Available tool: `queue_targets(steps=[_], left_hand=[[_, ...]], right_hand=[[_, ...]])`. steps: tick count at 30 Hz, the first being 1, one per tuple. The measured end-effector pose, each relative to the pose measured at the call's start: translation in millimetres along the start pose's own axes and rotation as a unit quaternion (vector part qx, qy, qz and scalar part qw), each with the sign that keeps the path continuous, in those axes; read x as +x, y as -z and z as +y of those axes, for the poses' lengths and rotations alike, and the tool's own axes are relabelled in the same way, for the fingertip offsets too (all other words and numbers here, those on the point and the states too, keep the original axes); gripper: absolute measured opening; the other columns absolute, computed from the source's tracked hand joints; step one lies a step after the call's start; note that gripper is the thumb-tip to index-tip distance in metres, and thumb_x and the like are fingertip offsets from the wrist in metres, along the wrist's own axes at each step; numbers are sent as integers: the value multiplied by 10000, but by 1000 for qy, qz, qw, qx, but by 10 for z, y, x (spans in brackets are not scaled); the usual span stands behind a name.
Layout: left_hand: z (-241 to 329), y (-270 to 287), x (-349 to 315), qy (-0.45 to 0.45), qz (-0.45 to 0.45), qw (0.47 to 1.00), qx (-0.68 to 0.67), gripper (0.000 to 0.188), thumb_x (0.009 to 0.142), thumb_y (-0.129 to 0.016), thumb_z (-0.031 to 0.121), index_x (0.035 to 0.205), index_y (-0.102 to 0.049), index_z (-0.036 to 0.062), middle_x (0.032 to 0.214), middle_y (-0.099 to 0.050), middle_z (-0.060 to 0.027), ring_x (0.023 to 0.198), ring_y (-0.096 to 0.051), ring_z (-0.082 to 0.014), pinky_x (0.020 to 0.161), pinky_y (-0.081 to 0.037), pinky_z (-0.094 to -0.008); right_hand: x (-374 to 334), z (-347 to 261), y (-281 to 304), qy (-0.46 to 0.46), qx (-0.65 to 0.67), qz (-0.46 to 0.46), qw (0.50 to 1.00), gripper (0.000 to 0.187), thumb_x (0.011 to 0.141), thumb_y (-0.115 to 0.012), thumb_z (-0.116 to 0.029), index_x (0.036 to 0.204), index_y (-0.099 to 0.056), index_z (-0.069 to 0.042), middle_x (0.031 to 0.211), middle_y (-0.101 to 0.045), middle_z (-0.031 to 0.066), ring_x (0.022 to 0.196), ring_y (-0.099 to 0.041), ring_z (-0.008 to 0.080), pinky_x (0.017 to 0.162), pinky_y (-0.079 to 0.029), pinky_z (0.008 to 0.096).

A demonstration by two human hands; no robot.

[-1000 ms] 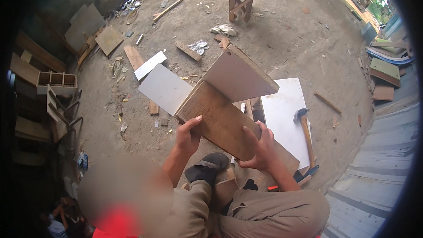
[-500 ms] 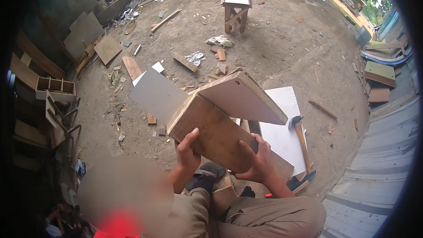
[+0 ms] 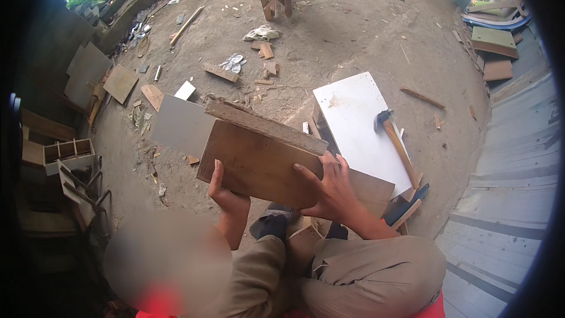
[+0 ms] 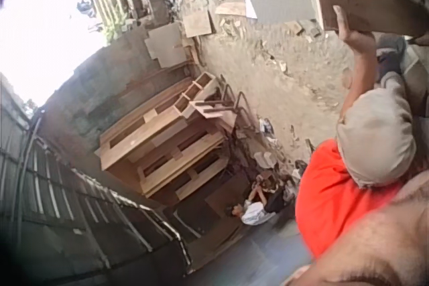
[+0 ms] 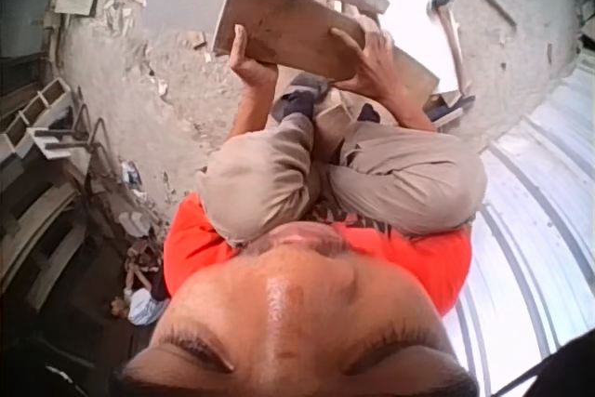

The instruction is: The person assembles a small wooden box by fitting white and brown wooden panels together. They use a hammer to secure the joints and a hand saw to trim excess wood from the panels. The person works while sitting on the ground in an outdoor area.

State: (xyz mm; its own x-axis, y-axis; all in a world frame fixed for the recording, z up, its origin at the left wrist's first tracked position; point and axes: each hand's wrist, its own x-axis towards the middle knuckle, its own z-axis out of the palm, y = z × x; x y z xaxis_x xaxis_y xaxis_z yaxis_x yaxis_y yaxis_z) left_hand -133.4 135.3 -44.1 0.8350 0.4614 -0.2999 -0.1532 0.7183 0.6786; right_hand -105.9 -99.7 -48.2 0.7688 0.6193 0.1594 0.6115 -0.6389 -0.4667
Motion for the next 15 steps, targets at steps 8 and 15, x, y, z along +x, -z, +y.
queue_targets(steps=[8,15], left_hand=[[-62,63,84,-9,12,1000,-25,521,951,-577,354,1367,-518,46,1314,-584,-87,1216,-546,-265,1041,-416,-422],[1,163,163,-1,19,1000,-22,578,938,-590,405,1389,-495,56,1337,-568,-104,1235,-533,-295,1050,-421,-470]], right_hand=[[-40,3,-107,-1,-27,20,999,1211,486,-918,-457,1525,-316,-293,1477,-288,272,1359,-325,424,1041,-259,627],[-67,-30,-34,-50,-31,15,998,1329,487,-914,-554,1558,-211,-199,1480,-300,255,1397,-302,414,1084,-237,636]])
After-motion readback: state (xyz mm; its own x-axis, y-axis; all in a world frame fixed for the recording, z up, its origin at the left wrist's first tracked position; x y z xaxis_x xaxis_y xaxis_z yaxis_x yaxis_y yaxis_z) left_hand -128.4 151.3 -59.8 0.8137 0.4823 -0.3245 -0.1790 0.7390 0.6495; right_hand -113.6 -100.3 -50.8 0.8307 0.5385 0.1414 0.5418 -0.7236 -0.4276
